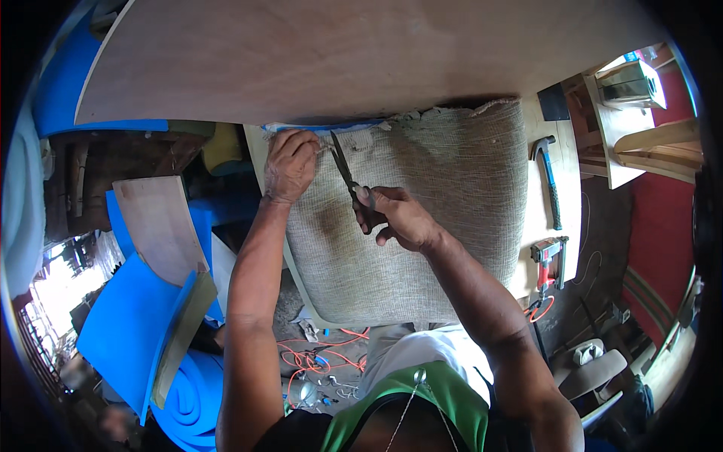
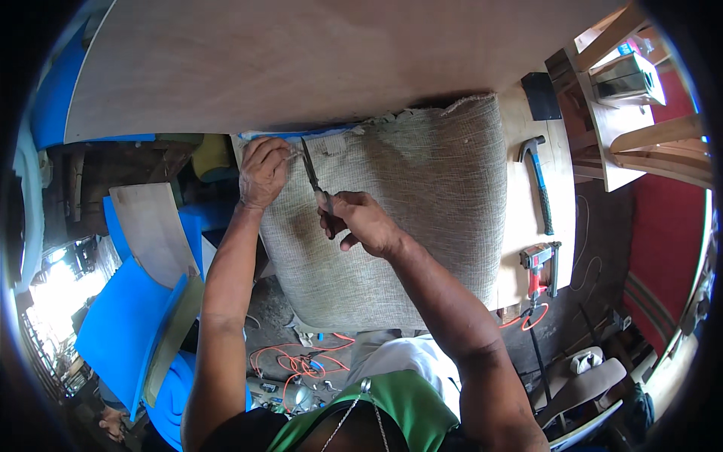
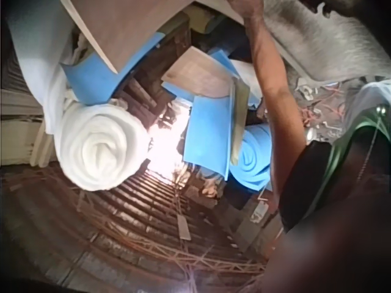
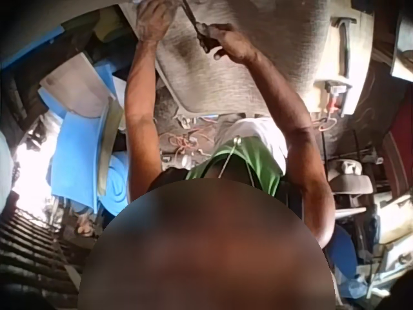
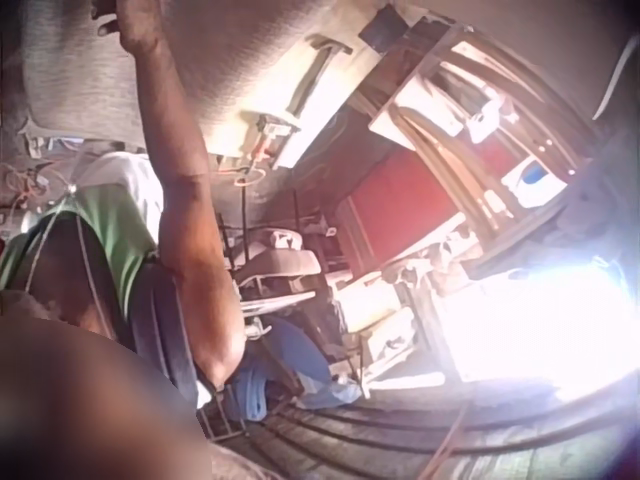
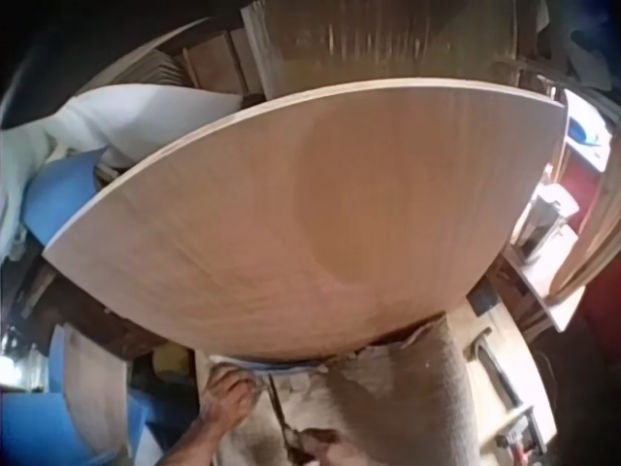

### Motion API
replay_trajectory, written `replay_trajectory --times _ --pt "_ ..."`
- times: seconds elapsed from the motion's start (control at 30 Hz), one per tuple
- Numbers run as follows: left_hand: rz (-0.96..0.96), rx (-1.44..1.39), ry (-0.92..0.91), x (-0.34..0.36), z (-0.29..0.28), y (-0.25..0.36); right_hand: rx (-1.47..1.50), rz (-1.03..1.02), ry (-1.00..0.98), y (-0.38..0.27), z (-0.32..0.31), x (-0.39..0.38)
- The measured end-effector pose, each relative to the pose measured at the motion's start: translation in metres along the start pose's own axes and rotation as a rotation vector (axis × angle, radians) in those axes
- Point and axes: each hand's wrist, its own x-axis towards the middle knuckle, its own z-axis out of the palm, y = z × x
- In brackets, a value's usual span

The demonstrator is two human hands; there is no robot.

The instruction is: The person is reupholstering a chair seat by stretching fabric and securing it with a pneumatic stapler, then trimming the excess.

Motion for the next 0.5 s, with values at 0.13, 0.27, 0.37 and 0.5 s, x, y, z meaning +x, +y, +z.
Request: replay_trajectory --times 0.13,0.27,0.37,0.5 --pt "0.026 0.001 0.002 -0.002 -0.001 -0.001 -0.023 0.012 0.068 -0.010 0.012 0.004" --pt "0.036 -0.009 0.005 -0.005 0.001 -0.002 -0.013 0.008 0.152 -0.006 0.028 0.005" --pt "0.043 -0.008 0.005 -0.005 0.003 -0.003 -0.031 -0.036 0.205 0.005 0.028 0.006" --pt "-0.049 -0.026 -0.017 -0.001 0.009 0.001 -0.104 -0.094 0.209 0.005 0.014 -0.003"
